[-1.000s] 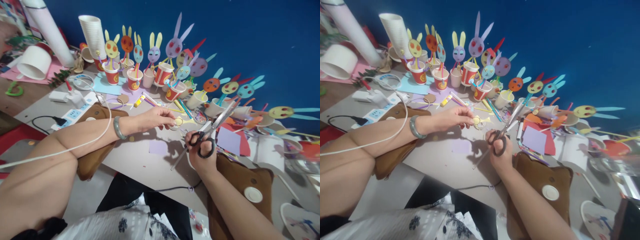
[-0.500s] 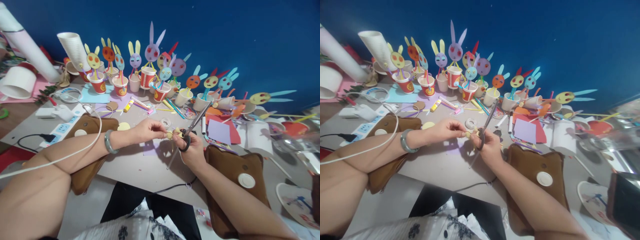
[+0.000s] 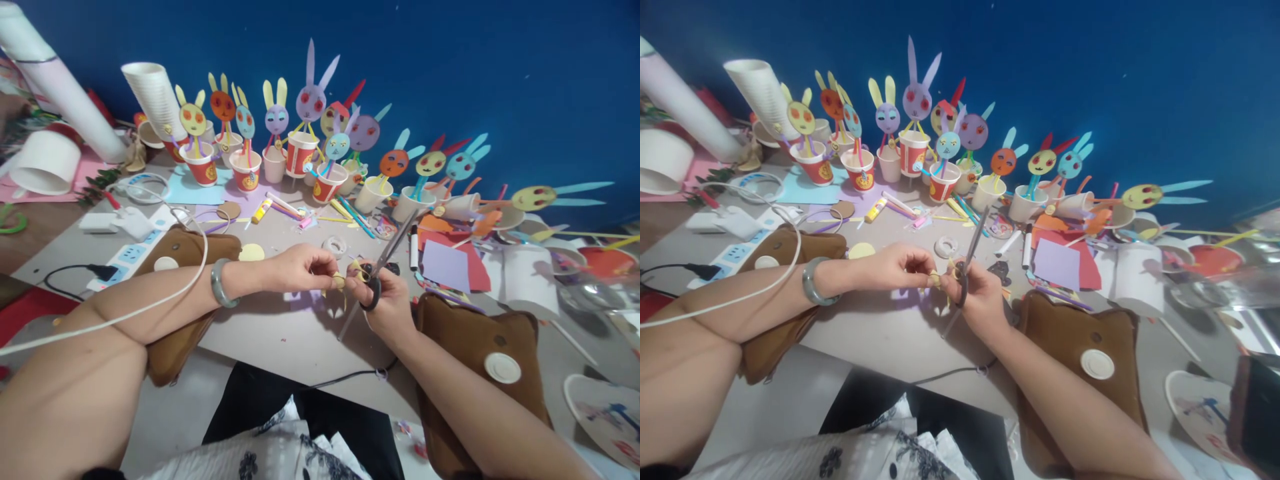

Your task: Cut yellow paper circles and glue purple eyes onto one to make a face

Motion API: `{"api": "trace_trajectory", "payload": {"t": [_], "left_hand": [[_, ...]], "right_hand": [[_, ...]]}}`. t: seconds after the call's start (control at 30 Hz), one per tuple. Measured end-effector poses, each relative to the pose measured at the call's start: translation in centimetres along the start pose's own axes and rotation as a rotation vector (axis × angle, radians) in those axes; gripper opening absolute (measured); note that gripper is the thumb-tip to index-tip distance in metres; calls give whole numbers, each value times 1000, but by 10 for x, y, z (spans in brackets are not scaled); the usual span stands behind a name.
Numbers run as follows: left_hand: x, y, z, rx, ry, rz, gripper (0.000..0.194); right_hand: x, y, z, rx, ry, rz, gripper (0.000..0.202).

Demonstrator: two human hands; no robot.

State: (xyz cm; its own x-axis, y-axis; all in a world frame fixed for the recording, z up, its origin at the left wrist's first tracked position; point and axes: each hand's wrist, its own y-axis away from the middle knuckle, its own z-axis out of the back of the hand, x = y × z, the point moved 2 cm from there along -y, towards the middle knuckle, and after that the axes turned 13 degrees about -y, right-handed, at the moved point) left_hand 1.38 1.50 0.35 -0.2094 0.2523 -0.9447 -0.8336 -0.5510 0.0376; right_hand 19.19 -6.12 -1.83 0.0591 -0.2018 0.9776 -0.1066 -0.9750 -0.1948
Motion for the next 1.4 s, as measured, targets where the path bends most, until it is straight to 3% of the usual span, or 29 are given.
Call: {"api": "trace_trajectory", "payload": {"t": [0.2,0.3,0.43,0.63,0.8,1.07,1.4], "left_hand": [[-4,-3,11,-241,206,-5,21],[-6,-3,18,-381,292,11,20],[-5,-4,25,-474,427,56,20],[-8,-5,30,-586,559,42,20],[-15,-2,26,-549,617,90,20],[-21,5,14,-329,579,102,19],[-14,4,12,-286,447,13,17]], "right_hand": [[-3,0,9,-66,-15,96,36],[4,1,6,38,33,110,39],[12,2,-3,205,122,86,47],[8,-1,-8,282,242,-49,53],[7,-1,-8,297,295,-94,53],[8,-2,-9,299,249,-61,55],[5,-3,-4,395,186,-60,59]]}}
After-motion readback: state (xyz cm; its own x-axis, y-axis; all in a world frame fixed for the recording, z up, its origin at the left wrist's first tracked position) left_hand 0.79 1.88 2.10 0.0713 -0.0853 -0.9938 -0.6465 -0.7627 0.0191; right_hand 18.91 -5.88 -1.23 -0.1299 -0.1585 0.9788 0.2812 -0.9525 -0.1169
